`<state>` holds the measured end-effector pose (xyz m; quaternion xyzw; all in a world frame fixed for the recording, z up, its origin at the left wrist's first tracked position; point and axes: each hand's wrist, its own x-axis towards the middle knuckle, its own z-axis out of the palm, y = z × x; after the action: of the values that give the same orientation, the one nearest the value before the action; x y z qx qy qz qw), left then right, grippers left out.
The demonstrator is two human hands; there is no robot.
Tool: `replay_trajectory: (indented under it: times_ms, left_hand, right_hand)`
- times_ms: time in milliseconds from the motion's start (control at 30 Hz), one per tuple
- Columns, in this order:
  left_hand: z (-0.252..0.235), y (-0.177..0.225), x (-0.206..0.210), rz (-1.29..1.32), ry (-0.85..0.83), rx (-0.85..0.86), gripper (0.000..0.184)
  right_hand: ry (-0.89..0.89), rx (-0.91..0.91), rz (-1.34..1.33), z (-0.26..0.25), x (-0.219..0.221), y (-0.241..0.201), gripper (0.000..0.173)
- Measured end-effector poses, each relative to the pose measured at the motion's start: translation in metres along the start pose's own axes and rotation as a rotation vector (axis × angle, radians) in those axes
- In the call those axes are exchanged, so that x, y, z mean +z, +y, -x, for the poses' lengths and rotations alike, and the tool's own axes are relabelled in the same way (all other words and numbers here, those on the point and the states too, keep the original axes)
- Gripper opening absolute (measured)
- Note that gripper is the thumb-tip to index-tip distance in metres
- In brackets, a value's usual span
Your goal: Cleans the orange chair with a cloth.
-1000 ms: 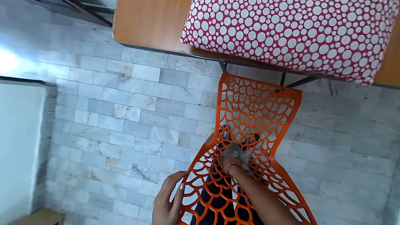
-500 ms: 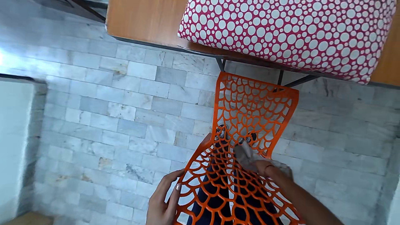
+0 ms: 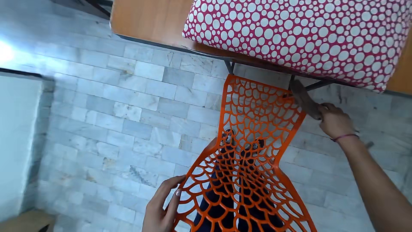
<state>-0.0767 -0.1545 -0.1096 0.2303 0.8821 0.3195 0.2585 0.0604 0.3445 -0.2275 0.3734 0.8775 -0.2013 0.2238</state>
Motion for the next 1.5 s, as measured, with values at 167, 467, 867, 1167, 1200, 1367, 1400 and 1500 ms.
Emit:
replay_trajectory:
  times_ms: [167,467,867,1167,1200,1367,1400,1500]
  left_hand:
    - [0.001,-0.001,-0.002,-0.004,-0.011,-0.01,0.037]
    - [0.001,-0.004,-0.005,0.075,-0.065,0.017,0.035]
    - [0.004,-0.012,-0.005,0.176,-0.129,0.01,0.04]
    - [0.003,-0.013,-0.007,0.201,-0.194,0.014,0.037]
    - [0.004,-0.013,-0.007,0.2,-0.2,0.013,0.036]
    - [0.005,-0.015,-0.005,0.218,-0.174,0.014,0.037]
    - [0.005,-0.015,-0.004,0.218,-0.17,0.016,0.038]
    - [0.004,-0.014,-0.004,0.228,-0.165,0.021,0.038]
  right_hand:
    - [-0.011,0.167,-0.032,-0.057,0.073,-0.003,0.071]
    - [-0.144,0.474,-0.099,-0.088,0.116,-0.042,0.077]
    - [-0.222,0.089,-0.222,-0.129,0.122,-0.276,0.07]
    - [-0.284,-0.627,0.183,-0.118,0.142,-0.171,0.07]
    - [-0.302,-0.589,0.224,-0.113,0.142,-0.141,0.07]
    - [-0.132,-0.047,0.23,-0.062,0.147,-0.028,0.072]
    - [-0.094,0.108,0.181,-0.055,0.154,-0.023,0.074]
    - [-0.014,0.489,-0.053,-0.057,0.167,-0.05,0.085]
